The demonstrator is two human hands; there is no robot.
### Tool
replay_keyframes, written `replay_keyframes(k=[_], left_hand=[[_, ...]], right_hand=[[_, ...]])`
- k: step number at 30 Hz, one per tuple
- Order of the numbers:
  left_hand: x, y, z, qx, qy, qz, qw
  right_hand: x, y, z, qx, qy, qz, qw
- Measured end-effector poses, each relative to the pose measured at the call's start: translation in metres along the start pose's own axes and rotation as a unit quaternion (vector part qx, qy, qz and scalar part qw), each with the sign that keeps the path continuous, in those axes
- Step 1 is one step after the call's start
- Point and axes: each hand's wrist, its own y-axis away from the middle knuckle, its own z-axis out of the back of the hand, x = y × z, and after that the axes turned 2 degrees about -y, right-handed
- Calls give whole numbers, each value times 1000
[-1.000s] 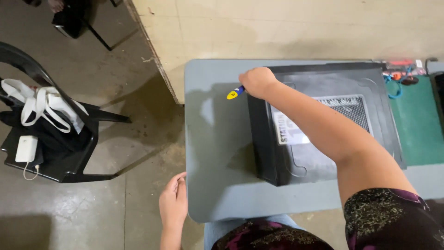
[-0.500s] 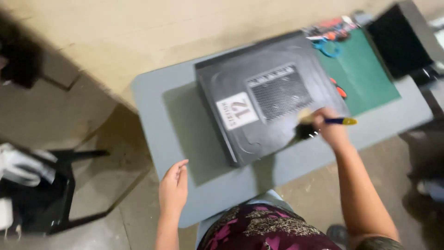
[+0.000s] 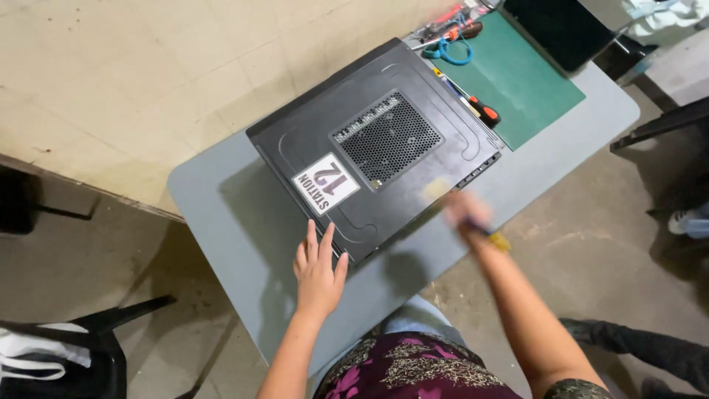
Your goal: The person is cleaning the exterior of a computer tower using a small brush, focusing on the vents and side panels, and rotating the case to reach all sides.
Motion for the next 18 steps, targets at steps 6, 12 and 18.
replay_keyframes(k=[6,12,18], left_hand=[[11,0,-19,-18,-81,-14,996],[16,0,-21,1,-98,-15,995],[15,0,-18,17,-84,-16,996]], right_hand=[[-85,26,12,-447,-100,-136,879],[-62,79,-123,-368,-365,-421,745],[-90,68,-85,-482,-387,-371,693]])
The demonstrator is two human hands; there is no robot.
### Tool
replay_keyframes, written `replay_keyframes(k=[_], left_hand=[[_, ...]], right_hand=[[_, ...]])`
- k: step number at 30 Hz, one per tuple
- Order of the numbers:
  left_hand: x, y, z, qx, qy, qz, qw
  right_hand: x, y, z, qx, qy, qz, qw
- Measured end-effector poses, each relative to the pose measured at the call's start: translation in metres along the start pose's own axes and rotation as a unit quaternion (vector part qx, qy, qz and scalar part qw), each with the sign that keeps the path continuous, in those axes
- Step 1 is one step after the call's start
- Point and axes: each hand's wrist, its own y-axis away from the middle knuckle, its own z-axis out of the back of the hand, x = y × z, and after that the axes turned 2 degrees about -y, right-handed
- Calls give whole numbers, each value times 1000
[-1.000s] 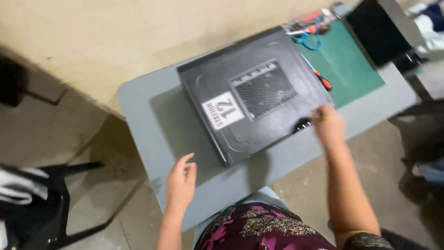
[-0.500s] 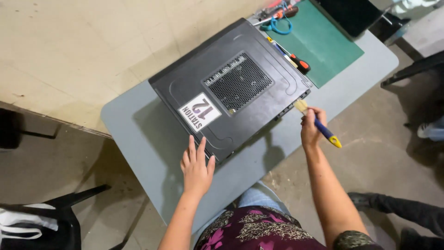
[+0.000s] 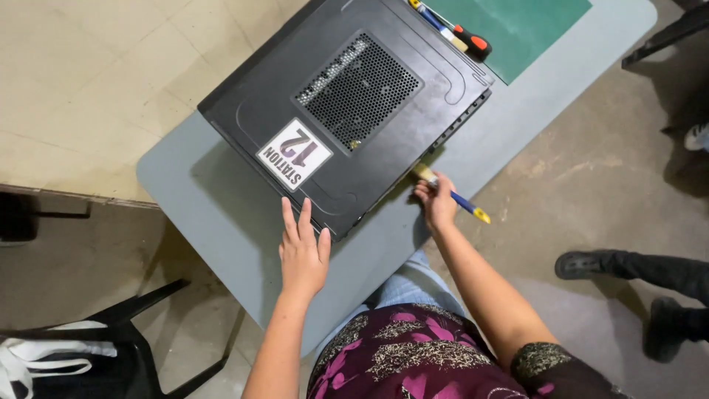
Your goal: The person is cleaning the exterior of a computer tower using a small brush, focusing on the vents and side panels, and rotating the case to reach all sides.
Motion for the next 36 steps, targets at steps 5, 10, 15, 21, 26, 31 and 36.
replay_keyframes(k=[5,10,15,21,26,31,36], left_hand=[[1,-2,-1,-7,16,-4,1000],[4,-1,-2,-9,11,-6,1000],[29,-27,-6,-113,-102,-55,987],[-17,-71,10,-174,-136,-160,962],[-59,-81,-11,-52,-101,-199,974],[-66,-77,-6,-57,-114,-198,972],[-67,-77,-6,-62,-120,-197,971]], right_hand=[[6,8,-3,177,112,6,978],[-12,-29,-2,120,30,-24,992],[20,-1,-13,167,119,-59,977],[13,-27,-17,133,-6,-41,990],[6,-43,-20,66,114,76,988],[-5,-10,-13,196,21,30,980],[0,-14,-12,210,-48,18,976]])
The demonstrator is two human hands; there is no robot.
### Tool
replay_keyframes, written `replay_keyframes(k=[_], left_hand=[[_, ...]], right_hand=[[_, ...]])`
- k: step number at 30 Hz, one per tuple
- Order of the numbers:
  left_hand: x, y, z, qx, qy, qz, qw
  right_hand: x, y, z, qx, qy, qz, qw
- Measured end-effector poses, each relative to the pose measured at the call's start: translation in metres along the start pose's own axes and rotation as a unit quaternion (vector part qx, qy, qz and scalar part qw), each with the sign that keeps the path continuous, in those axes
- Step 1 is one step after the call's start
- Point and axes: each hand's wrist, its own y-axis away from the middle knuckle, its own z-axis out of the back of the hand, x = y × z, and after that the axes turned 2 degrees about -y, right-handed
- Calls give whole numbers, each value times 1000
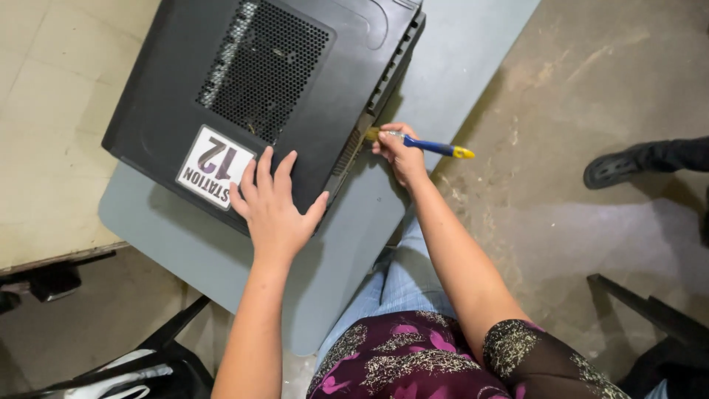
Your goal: The person is cleaning the exterior of a computer tower using a small brush, focusing on the vents and side panels, and rotating the case to reach all sides.
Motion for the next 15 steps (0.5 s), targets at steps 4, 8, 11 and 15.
replay_keyframes(k=[4,8,11,15], left_hand=[[0,1,1,3,1,2,1000],[2,0,-2,-4,0,-3,1000],[3,0,-3,-1,-1,-2,1000],[1,0,0,-8,2,-5,1000]], right_hand=[[3,-11,2,-11,140,16,990],[10,-5,-10,-10,73,-24,997],[8,-10,-9,-29,146,-5,989],[19,-8,-10,-21,201,-16,979]])
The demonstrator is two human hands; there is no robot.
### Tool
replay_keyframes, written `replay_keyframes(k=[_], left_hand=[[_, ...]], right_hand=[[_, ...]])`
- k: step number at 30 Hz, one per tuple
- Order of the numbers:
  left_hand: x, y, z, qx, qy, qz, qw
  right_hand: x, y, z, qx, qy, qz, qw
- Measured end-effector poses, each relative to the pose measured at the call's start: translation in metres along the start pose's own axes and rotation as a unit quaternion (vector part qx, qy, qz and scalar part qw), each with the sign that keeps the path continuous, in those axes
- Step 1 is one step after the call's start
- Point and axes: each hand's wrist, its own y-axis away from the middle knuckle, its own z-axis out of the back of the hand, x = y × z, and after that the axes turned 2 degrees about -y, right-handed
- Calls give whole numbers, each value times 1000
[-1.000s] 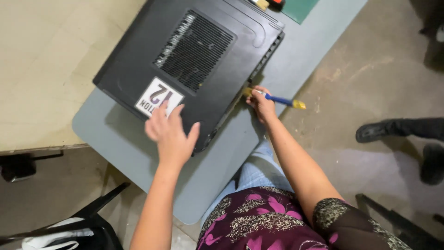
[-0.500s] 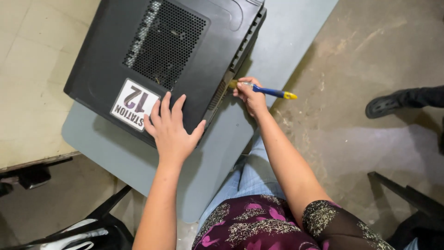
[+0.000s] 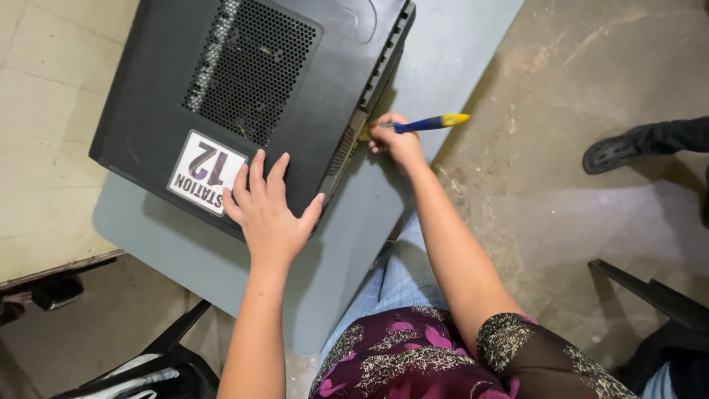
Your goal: The person is cleaning the exterior of a computer tower using a small brush, focusing on the vents and side panels, and rotating the case to reach all sides.
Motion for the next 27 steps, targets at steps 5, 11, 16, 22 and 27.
replay_keyframes(k=[5,11,16,22,27], left_hand=[[-2,0,2,5,11,10,1000],[-2,-1,3,9,17,10,1000],[-3,-1,4,10,13,12,1000],[-3,-1,3,9,10,8,1000],[-2,1,3,13,6,8,1000]], right_hand=[[0,2,-4,-16,-157,-54,986],[-3,-9,7,-7,-52,-47,998],[-1,-8,-2,-18,-69,-50,996],[3,-5,-7,-42,-90,-49,994],[13,4,-5,-51,43,-22,998]])
